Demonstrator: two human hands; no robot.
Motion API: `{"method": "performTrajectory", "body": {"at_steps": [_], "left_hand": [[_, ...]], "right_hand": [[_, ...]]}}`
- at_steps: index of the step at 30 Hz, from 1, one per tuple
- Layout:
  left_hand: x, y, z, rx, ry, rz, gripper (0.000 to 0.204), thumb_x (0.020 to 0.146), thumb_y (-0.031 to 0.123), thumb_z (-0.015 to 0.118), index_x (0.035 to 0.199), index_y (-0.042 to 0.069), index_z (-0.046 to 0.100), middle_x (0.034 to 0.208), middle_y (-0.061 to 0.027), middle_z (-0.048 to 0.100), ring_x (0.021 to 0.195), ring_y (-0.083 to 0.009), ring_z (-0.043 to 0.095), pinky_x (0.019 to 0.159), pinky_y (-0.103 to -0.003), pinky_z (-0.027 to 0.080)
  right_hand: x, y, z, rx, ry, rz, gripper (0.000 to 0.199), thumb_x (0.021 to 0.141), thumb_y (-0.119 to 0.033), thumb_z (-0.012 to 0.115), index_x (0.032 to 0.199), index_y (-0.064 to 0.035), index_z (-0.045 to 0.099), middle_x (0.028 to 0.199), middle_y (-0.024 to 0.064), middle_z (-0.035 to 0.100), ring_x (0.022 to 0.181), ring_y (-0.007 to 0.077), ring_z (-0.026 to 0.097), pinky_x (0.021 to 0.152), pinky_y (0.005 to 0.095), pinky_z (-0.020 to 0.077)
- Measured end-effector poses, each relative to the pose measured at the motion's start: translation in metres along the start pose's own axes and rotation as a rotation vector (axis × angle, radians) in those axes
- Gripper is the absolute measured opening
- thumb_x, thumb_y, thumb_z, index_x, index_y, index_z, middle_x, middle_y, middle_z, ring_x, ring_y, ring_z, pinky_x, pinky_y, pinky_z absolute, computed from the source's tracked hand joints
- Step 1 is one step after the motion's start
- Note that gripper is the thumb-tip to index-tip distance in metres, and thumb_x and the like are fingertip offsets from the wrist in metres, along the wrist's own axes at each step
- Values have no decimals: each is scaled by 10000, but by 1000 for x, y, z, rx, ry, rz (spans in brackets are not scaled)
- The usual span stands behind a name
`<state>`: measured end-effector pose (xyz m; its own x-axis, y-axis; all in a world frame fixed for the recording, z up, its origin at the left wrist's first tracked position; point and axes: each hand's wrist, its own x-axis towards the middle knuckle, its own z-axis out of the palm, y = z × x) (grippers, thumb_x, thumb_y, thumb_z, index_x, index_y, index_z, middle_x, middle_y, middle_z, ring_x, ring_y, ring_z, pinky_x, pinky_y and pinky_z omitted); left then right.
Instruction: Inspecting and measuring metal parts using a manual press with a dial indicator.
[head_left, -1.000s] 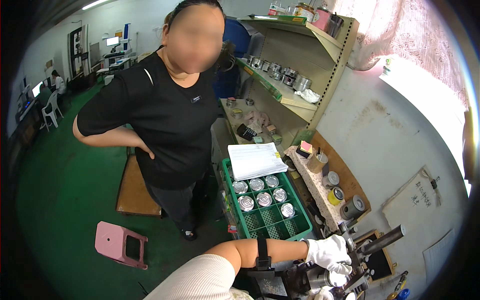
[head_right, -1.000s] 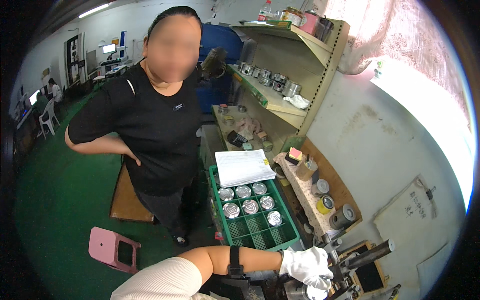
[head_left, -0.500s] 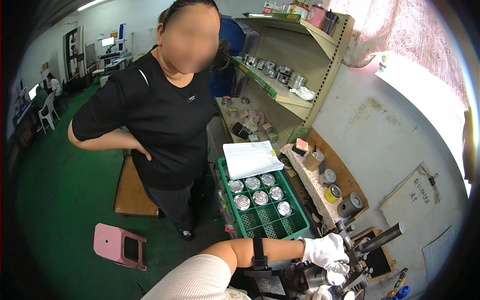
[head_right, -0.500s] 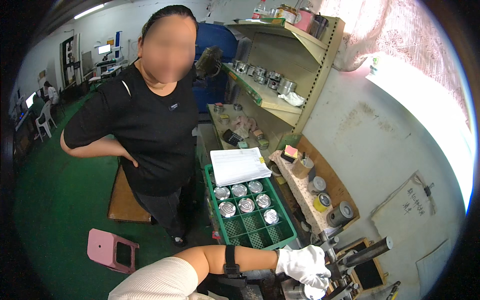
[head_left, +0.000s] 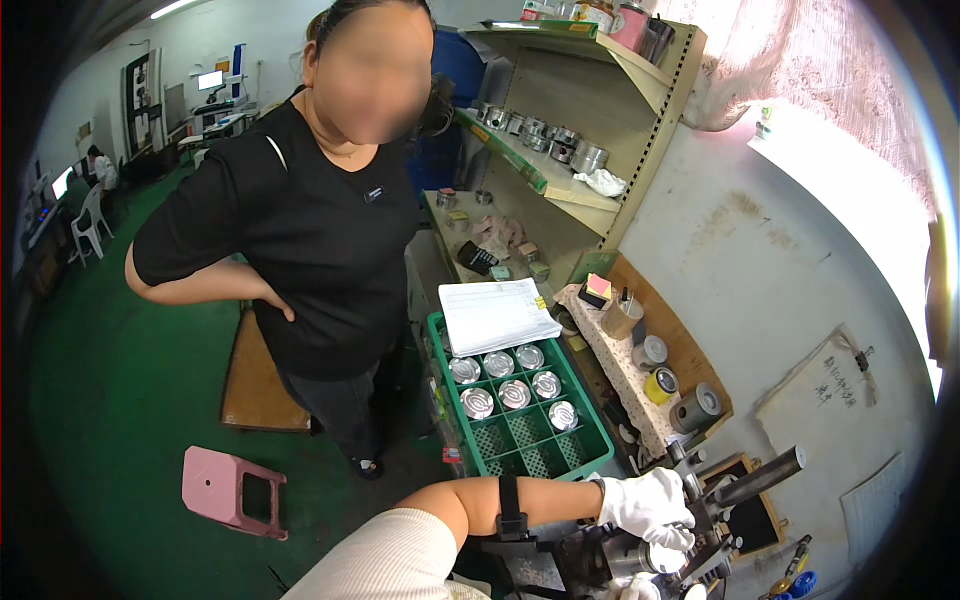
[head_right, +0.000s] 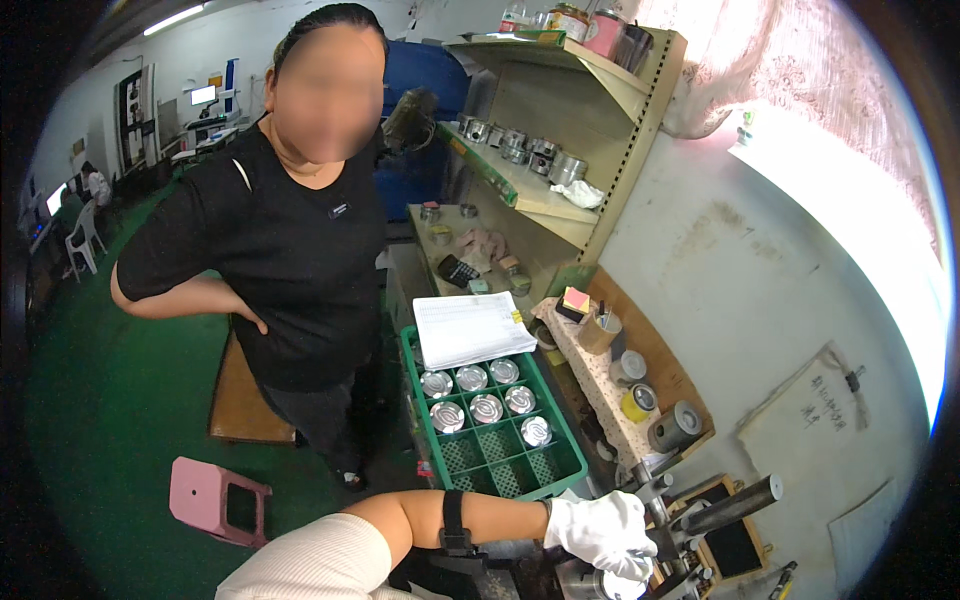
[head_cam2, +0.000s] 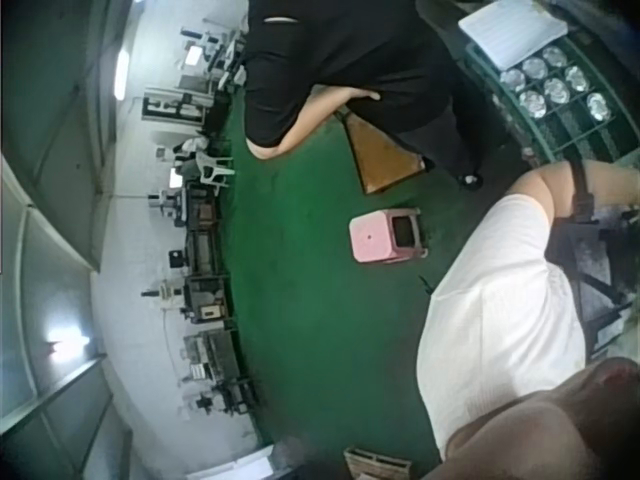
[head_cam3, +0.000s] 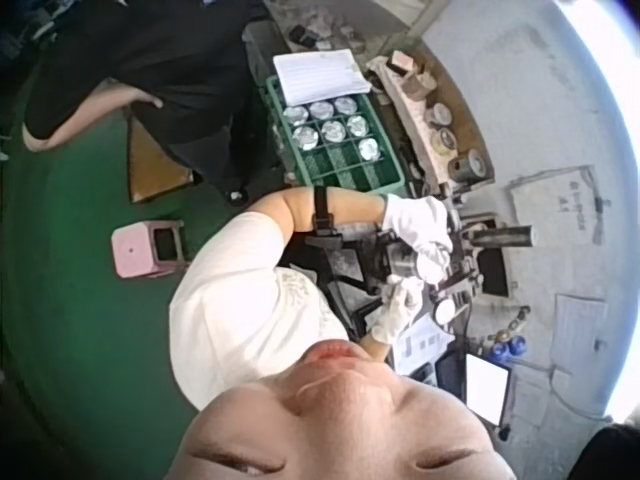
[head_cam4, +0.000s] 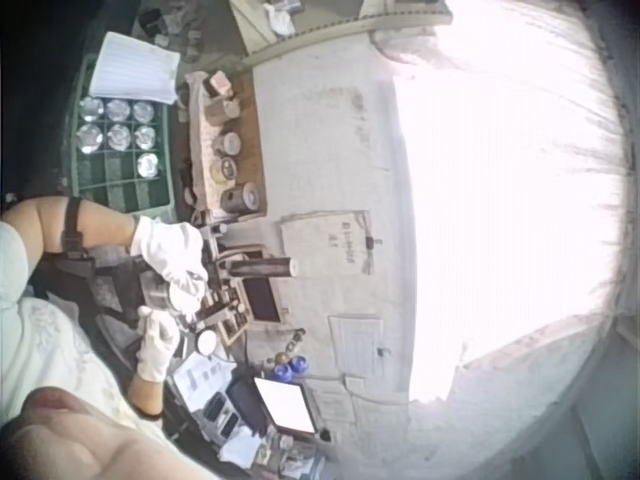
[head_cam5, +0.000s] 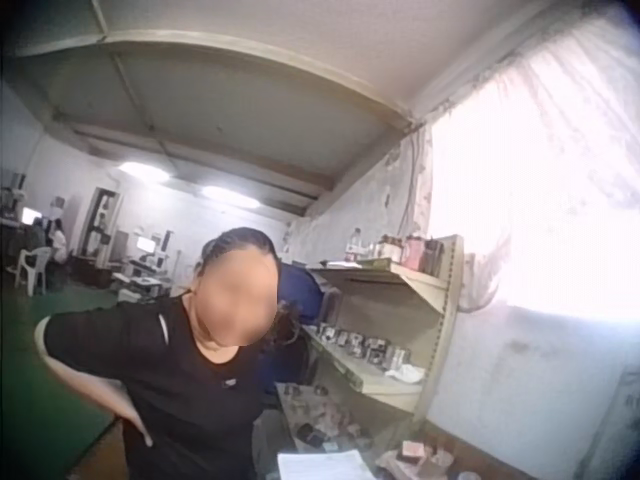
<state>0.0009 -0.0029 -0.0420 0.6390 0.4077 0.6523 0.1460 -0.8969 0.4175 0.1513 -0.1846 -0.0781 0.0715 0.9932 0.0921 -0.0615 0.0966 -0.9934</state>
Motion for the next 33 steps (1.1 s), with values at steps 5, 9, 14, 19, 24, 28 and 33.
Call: {"method": "performTrajectory", "body": {"at_steps": [5,9,14,19,24,28,33], "left_hand": [[-2,-1,2,-4,157,102,346,892,424,589,730,123,644,575,-122,562,570,-365,571,644,-434,457],[-4,-1,3,27,164,92,343,891,428,585,753,124,665,588,-123,572,578,-367,560,661,-431,456],[-5,7,6,6,120,65,290,884,395,589,767,143,672,616,-101,591,597,-355,573,677,-433,459],[1,9,8,69,97,53,378,860,493,642,859,127,735,656,-150,641,649,-380,626,655,-489,492],[-5,3,-19,65,-64,-2,410,831,275,665,1211,124,699,890,-116,704,834,-329,652,746,-429,513],[8,2,-26,-9,-167,5,375,880,158,614,1246,107,678,977,-114,688,859,-313,620,789,-389,492],[19,-6,-30,-222,-345,-187,837,1035,645,208,1310,-24,630,1214,-169,692,1103,-277,651,991,-360,458]], "right_hand": [[3,4,-5,21,-31,-30,168,1020,-106,610,899,-23,691,836,97,695,535,80,487,472,218,375],[3,-2,1,20,-56,-7,155,1014,-92,616,886,-41,687,833,82,691,542,77,484,477,219,371],[-5,-6,-3,24,-77,-8,139,1003,-74,623,877,-53,681,815,61,675,554,74,479,481,218,362],[-5,-5,-5,-39,-117,-100,86,989,-52,634,915,-46,678,856,82,697,585,85,494,538,215,390],[16,-19,2,-347,-304,-271,105,797,-102,771,897,-75,752,703,74,664,632,227,621,583,361,462],[29,-22,6,-282,-419,-354,154,834,-134,765,971,-65,754,695,91,657,626,270,614,588,373,474],[21,-18,-4,-340,-296,-473,171,829,-171,786,962,-69,759,716,47,633,627,232,592,589,362,433]]}}
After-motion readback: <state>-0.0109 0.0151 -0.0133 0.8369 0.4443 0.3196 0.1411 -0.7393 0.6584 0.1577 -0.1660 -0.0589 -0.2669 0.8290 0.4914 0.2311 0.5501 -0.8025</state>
